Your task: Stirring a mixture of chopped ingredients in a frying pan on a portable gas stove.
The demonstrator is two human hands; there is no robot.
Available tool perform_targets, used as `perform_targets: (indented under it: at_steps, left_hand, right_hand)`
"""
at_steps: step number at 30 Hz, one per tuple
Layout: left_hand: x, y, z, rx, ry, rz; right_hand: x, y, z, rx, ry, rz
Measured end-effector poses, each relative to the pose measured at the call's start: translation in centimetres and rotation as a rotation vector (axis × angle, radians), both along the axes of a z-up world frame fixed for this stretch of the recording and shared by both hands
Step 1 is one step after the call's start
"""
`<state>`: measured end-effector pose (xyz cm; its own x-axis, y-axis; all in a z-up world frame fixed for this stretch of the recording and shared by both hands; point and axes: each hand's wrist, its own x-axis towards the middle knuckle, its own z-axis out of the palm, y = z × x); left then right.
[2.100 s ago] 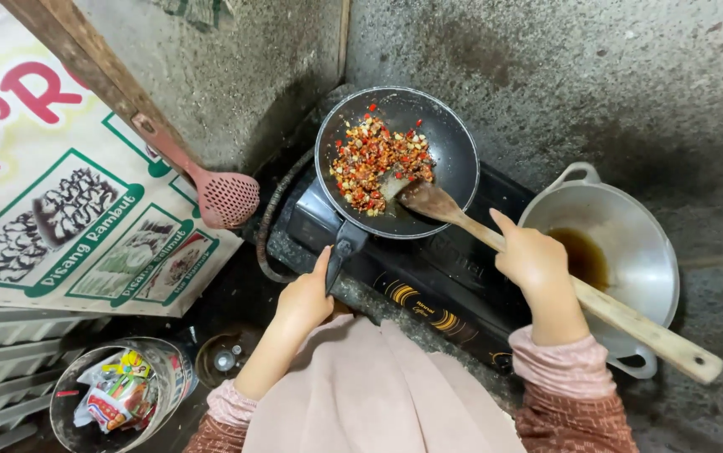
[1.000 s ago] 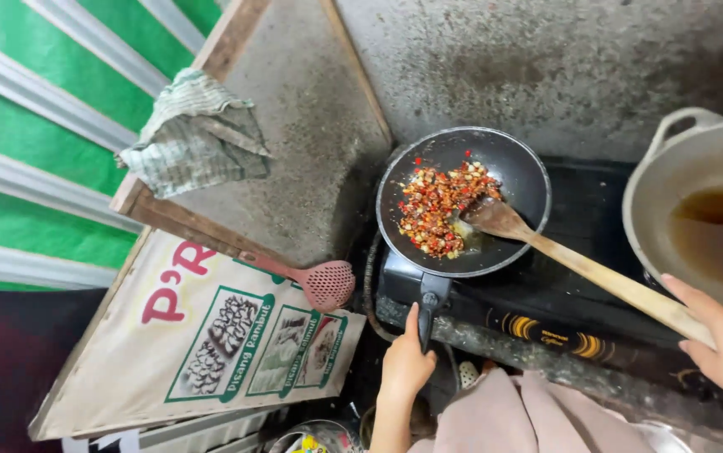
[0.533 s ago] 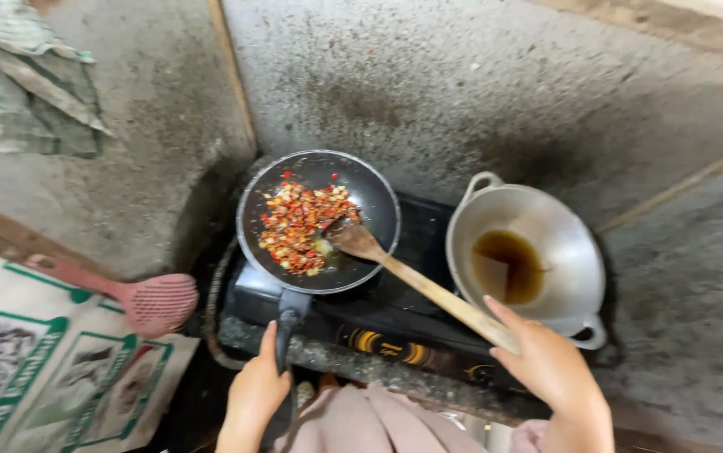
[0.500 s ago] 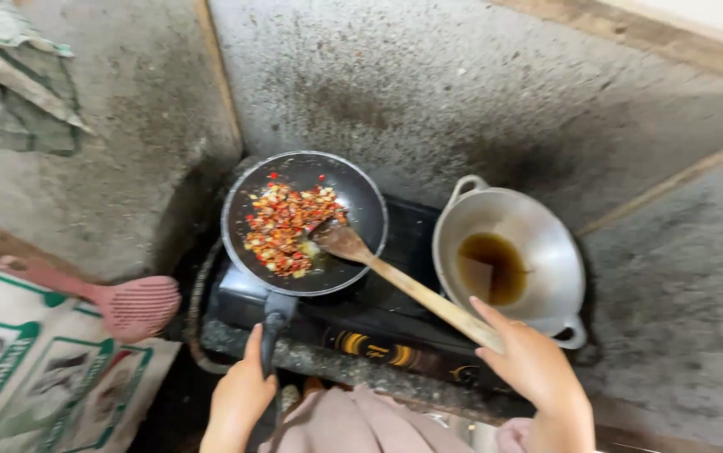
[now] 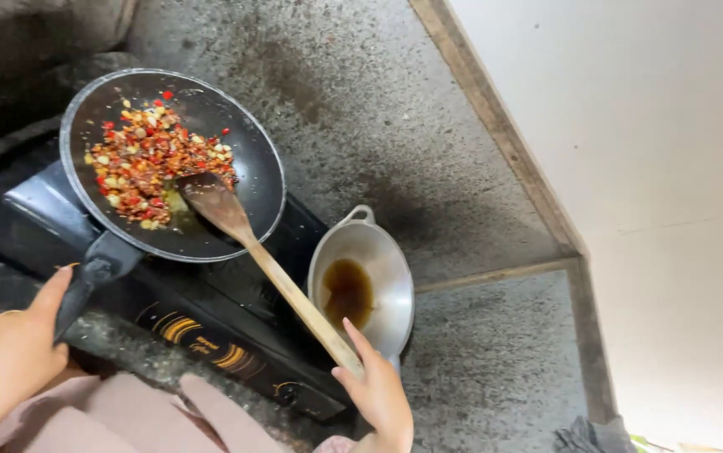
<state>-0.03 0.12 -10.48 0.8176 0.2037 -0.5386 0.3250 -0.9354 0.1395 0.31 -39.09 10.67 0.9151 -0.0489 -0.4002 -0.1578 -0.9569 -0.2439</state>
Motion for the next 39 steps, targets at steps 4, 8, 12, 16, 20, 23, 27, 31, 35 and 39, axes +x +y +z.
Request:
perform_targets:
  at_steps: [4,8,12,16,20,23,27,31,35,39]
  left_hand:
    - [0.2,0.4,8.6,-0.175,0.135,0.077]
    - [0.3,0.6,8.2,-0.223,0.111,0.082]
    - [0.2,0.3,7.8,-0.256,0.07,0.082]
    - [-0.4,0.3,8.9,-0.288,0.063,0.063]
    - [-0.3,0.0,8.8,-0.33,0.012,0.055]
    - [-0.4,0.4,9.5,-0.339,-0.026,0.038]
    - [-0.7,0.2,10.3,-0.362,-0.05,0.023]
    - [-0.7,0.1,9.8,-0.357,-0.041,0.016]
    - [-0.5,0.3,9.8,-0.366,-0.041,0.0]
    - [-0.4,0.4,9.7,-0.376,-0.045,-0.004]
  right_hand:
    - [0.4,1.1,-1.5,-0.016,0.02,-0.039]
    - [2.7,5.7,-2.2,-0.239,0.13,-0.114]
    - [5.7,6.7,-8.4,-0.278,-0.008,0.019]
    - [7.1,7.2,-7.3,-0.306,-0.041,0.128]
    - [9.1,4.5,0.9,-0.327,0.065,0.193]
    - [9.8,4.5,6.4,-0.418,0.144,0.249]
    - [10.3,8.5,10.0,-0.443,0.294,0.284]
    - [11.6,10.4,1.5,-0.301,0.213,0.38]
    - [13.3,10.6,-1.9,-0.104,0.12,0.292]
    - [14.7,8.7,-2.9,-0.103,0.044,0.176]
